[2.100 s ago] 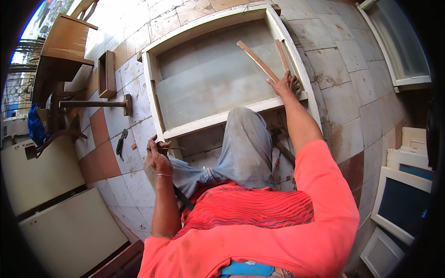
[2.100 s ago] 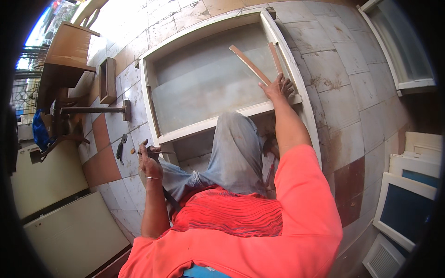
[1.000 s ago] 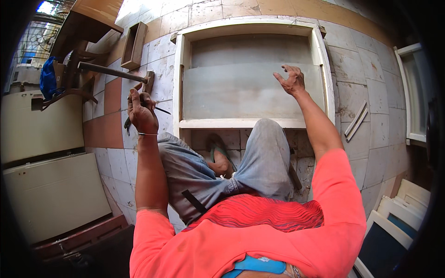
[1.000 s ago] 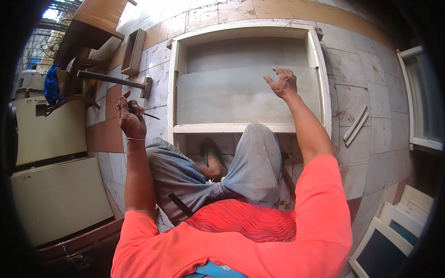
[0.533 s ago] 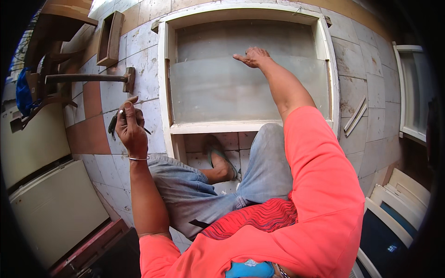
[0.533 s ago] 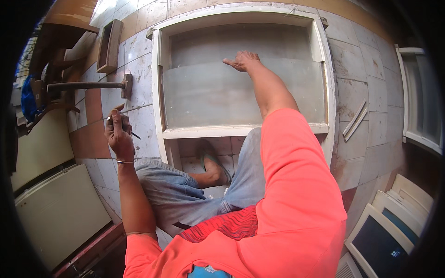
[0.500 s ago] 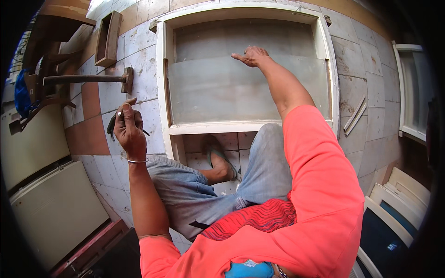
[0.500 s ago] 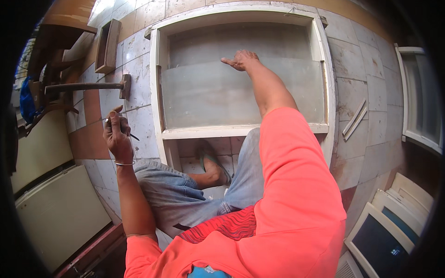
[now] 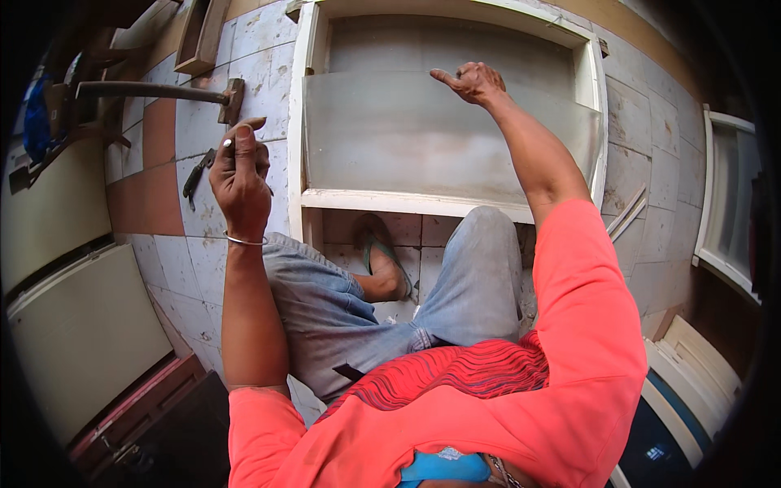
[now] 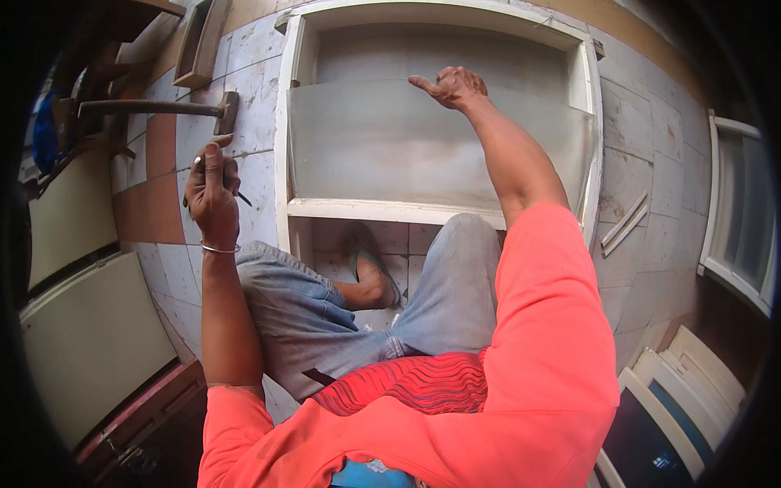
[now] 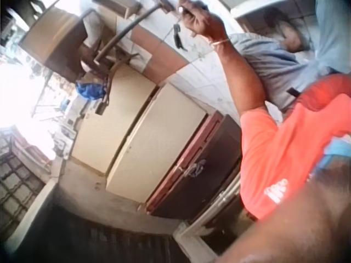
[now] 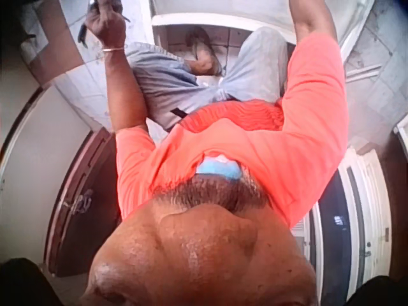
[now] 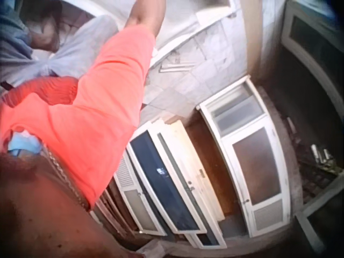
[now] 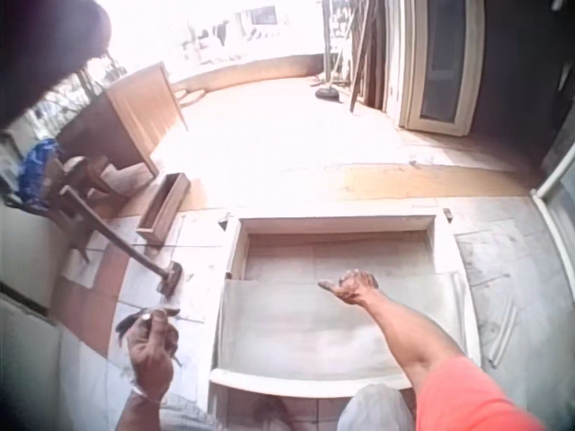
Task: The person repairs a wooden frame by using a hammer to drive nails into wooden strips and moving a glass pane into place.
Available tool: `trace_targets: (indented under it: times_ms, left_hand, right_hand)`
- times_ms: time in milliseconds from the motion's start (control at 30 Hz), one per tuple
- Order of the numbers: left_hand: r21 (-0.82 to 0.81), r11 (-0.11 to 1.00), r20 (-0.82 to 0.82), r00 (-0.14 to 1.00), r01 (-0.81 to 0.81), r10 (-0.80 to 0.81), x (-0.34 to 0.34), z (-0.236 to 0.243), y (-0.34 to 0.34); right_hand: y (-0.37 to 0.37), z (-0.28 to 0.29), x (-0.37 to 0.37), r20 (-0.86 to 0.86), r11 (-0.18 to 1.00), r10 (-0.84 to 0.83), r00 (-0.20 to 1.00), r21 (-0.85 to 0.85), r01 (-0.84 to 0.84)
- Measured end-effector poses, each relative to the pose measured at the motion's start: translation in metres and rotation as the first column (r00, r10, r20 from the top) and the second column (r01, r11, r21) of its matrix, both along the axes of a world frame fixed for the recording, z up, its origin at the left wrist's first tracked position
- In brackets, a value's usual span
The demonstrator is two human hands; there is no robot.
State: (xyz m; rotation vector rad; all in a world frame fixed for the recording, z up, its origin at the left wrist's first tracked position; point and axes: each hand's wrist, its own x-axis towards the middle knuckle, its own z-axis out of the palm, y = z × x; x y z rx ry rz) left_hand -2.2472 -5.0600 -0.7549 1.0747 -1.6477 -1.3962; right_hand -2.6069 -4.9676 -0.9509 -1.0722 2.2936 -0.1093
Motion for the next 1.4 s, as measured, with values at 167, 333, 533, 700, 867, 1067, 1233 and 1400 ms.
trace_targets:
  times_ms: [167,333,533,700,867,1067,1233,1400]
  left_hand:
    - [-0.041,0.999,0.035,0.999,-0.006,0.007,0.012,0.002,-0.002]
    - [-0.032,0.999,0.051,0.998,-0.028,0.029,0.017,0.000,-0.003]
    - [-0.085,0.991,-0.003,0.995,-0.099,0.099,0.005,-0.002,-0.004]
    - [-0.312,0.930,-0.116,0.979,-0.195,0.166,-0.005,0.008,0.000]
    - [-0.306,0.944,-0.191,0.979,-0.123,0.066,-0.016,0.006,0.012]
    - [-0.467,0.848,0.155,0.967,0.252,-0.203,-0.026,0.007,0.036]
    - [-0.315,0.918,0.151,0.968,0.239,-0.200,-0.026,0.020,0.076]
    - [-0.083,0.996,0.055,0.998,0.017,-0.013,0.016,0.100,0.153]
  right_hand:
    - [-0.009,-0.029,-0.014,-0.069,0.996,-0.065,0.995,-0.064,0.061]
    - [-0.029,-0.010,-0.041,-0.061,0.998,-0.024,0.998,-0.057,0.020]
    - [-0.037,0.046,-0.057,-0.125,0.965,-0.039,0.991,-0.263,0.005]
    - [-0.042,0.122,-0.055,-0.452,0.779,-0.120,0.884,-0.595,-0.198]
    - [-0.043,0.197,-0.055,-0.910,0.565,-0.216,0.353,-0.412,-0.715]
    - [0.001,0.316,-0.018,-0.895,0.612,-0.313,0.318,-0.446,-0.653]
    - [0.060,0.388,-0.039,-0.981,0.785,-0.057,0.186,-0.159,-0.599]
    - [0.085,0.459,0.056,-0.629,0.763,-0.299,0.717,-0.609,-0.217]
